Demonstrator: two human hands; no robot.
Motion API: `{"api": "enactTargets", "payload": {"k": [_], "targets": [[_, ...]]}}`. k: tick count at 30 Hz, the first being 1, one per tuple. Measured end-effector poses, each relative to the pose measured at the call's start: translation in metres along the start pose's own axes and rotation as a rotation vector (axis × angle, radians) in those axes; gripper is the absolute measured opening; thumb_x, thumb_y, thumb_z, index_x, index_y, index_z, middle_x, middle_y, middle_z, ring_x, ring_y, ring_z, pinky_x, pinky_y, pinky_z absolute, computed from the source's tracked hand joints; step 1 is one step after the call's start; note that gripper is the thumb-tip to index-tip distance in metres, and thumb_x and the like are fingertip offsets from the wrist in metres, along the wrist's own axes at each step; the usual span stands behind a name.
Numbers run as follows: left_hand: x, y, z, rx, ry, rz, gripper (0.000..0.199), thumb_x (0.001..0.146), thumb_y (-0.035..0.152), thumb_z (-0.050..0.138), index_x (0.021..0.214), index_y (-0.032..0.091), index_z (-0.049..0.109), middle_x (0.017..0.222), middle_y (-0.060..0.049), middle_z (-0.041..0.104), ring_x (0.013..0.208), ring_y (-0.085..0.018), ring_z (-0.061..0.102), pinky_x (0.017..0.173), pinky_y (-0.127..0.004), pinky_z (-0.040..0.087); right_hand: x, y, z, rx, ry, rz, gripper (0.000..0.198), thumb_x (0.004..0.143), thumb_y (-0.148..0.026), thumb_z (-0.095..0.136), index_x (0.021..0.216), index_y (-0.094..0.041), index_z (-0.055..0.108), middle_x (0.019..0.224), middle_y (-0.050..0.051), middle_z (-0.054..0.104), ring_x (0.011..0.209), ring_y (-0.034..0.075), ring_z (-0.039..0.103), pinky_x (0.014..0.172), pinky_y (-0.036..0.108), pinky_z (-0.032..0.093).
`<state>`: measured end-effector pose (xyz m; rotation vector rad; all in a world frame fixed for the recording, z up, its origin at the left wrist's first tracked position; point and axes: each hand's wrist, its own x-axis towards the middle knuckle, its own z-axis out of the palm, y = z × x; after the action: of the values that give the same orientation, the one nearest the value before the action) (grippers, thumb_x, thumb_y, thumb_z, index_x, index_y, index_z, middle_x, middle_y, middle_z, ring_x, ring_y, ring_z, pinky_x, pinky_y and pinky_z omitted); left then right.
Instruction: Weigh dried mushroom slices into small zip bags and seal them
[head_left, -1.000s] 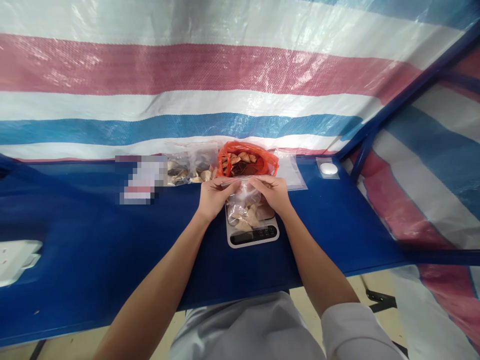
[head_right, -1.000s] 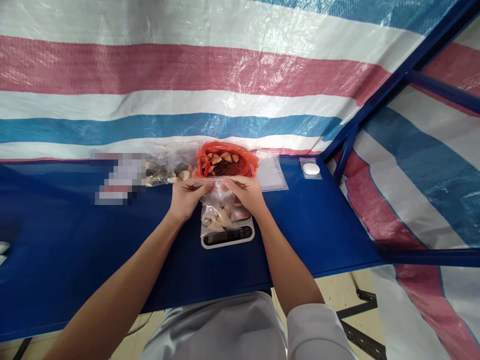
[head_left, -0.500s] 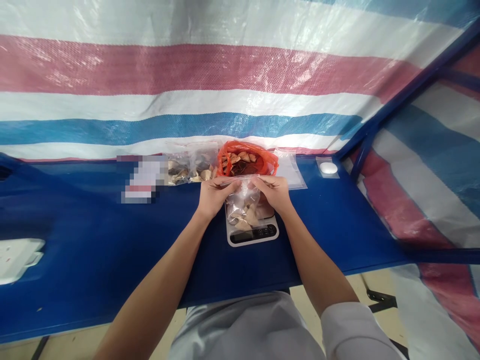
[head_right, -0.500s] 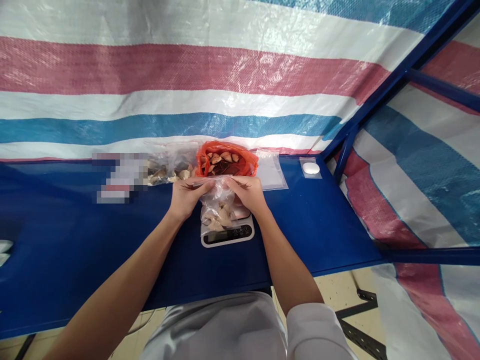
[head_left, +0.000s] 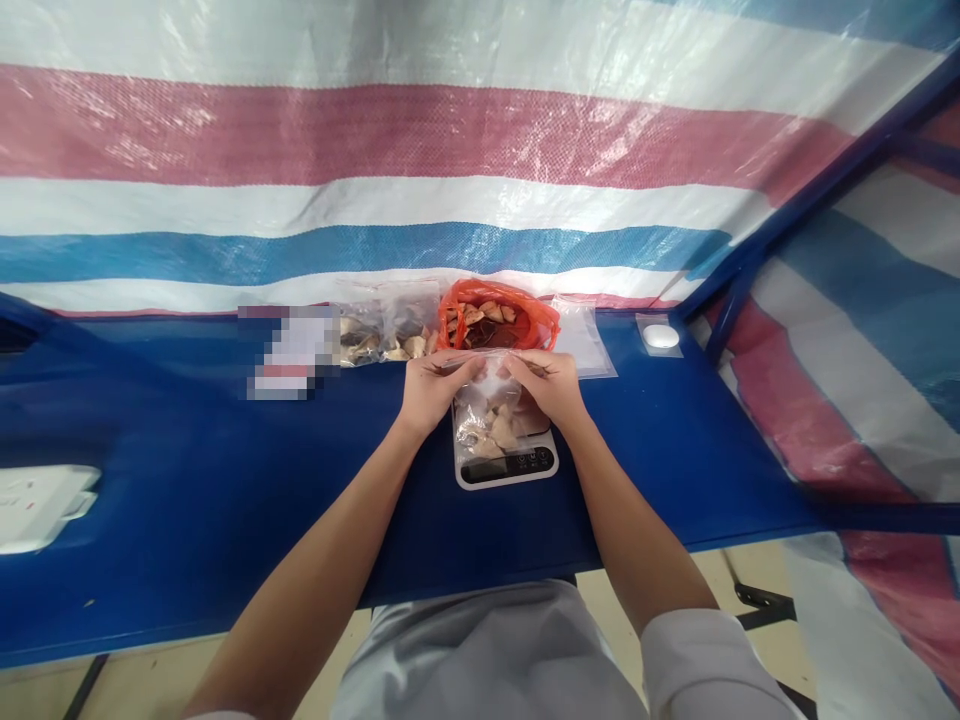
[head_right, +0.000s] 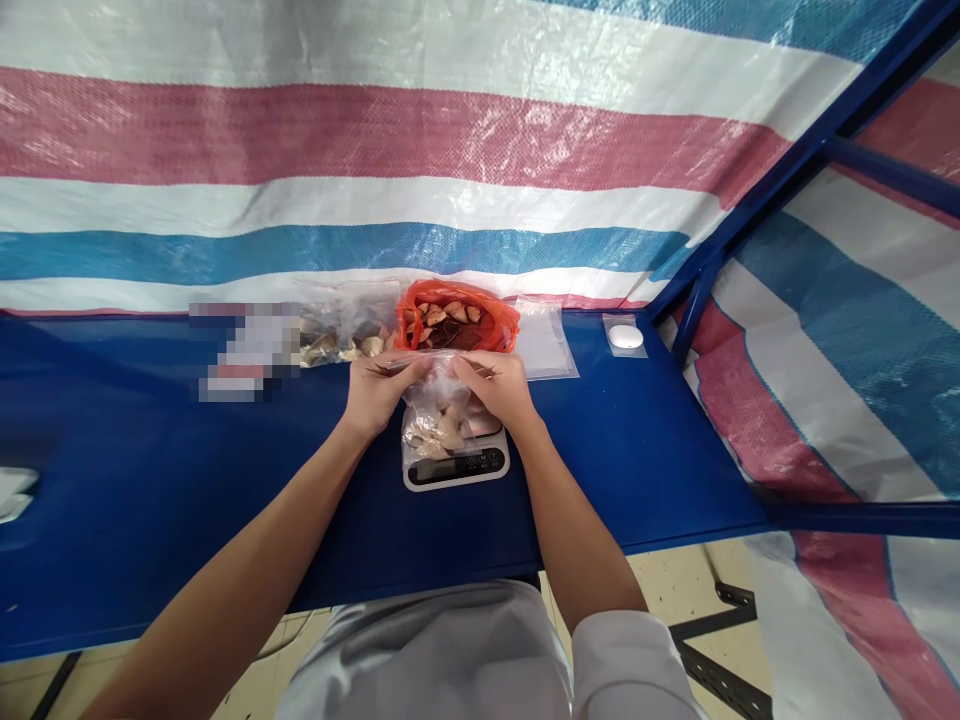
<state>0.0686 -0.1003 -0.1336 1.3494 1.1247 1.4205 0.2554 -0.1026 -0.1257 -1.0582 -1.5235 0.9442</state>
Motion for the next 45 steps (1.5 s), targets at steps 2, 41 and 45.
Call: {"api": "enactTargets", "payload": {"k": [2,41,45], "targets": [[0.000,0.000,0.000,0.002,0.001,-0.002,0.031,0.069,0.046,0.087,0.082,0.019,0.084,0.072,-0.006,0.078,0.068,-0.021,0.071,0.070,-0.033,0.059,0.000,-0.001,0.001,0.003,-0.010,0.014,0.026,0.083,-0.044,0.069,0.073,-0.021,0.077,0.073,0.002,0.077,0.063,0.019,0.070,0.059,0.029,0.053],[-0.001,0.000,-0.002,-0.036,-0.046,-0.026,0.030,0.070,0.045,0.086,0.084,0.019,0.084,0.082,-0.007,0.081,0.069,-0.019,0.070,0.070,-0.031,0.058,0.002,0.000,0.005,0.093,0.002,0.108,0.026,0.077,-0.044,0.075,0.071,-0.020,0.074,0.065,0.002,0.072,0.061,0.016,0.065,0.059,0.028,0.053],[-0.001,-0.002,-0.003,-0.058,-0.018,-0.031,0.026,0.072,0.045,0.085,0.077,0.019,0.083,0.071,-0.004,0.078,0.058,-0.015,0.064,0.060,-0.027,0.054,0.002,-0.007,0.002,0.131,0.053,0.098,0.028,0.076,-0.044,0.074,0.063,-0.020,0.070,0.060,0.000,0.068,0.056,0.014,0.061,0.060,0.028,0.053]]}}
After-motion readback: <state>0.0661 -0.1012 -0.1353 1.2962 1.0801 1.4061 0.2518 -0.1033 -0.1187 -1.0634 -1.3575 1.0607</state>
